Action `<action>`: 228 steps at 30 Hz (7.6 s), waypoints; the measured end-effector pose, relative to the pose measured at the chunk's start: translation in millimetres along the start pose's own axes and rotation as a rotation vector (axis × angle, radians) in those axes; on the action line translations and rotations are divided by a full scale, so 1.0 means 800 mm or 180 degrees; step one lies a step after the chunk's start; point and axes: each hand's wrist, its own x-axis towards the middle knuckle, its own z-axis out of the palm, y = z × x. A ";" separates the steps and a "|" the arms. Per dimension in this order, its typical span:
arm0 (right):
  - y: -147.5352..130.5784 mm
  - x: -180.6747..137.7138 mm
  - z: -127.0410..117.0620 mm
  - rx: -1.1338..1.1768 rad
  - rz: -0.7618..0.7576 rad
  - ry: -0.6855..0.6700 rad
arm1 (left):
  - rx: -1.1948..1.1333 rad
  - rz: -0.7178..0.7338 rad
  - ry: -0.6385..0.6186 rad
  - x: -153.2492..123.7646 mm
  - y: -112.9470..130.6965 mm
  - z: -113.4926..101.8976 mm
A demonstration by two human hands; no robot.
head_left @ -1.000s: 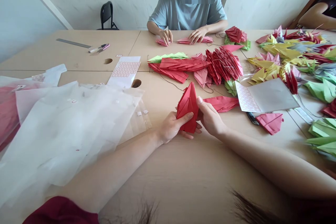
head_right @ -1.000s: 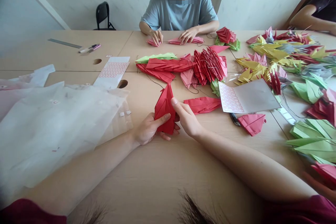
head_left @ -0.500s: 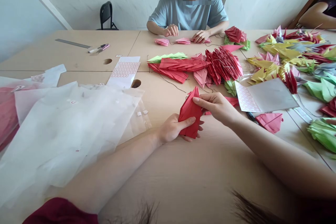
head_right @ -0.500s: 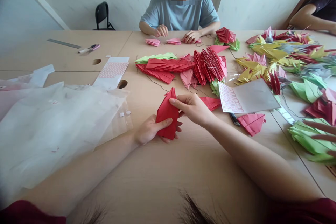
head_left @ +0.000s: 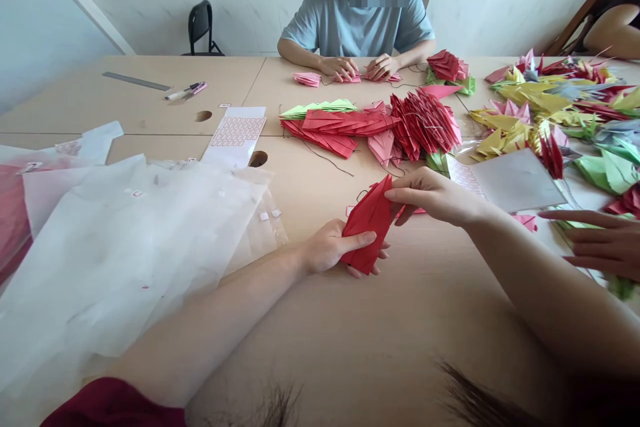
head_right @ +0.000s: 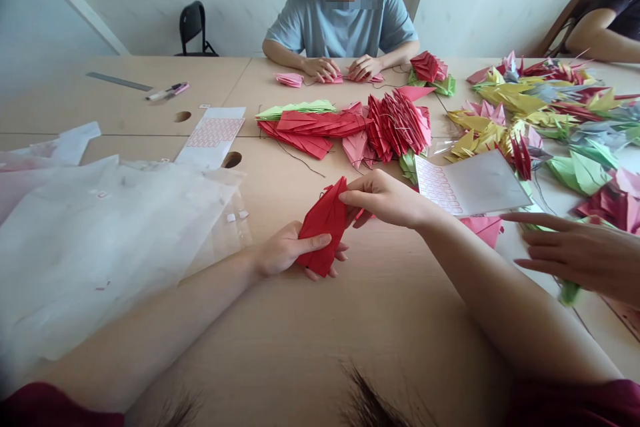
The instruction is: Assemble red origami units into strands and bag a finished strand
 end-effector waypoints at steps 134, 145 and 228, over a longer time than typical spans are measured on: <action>-0.016 -0.054 -0.063 -0.1501 -0.0857 0.2763 | -0.0677 0.0872 0.1245 0.007 0.009 -0.062; -0.028 -0.076 -0.074 -0.2413 -0.0184 0.1721 | -0.0955 0.1058 0.1465 0.008 0.009 -0.059; 0.046 -0.008 -0.061 -0.1935 0.0739 0.1147 | 0.0580 0.1703 0.1657 0.018 -0.010 -0.049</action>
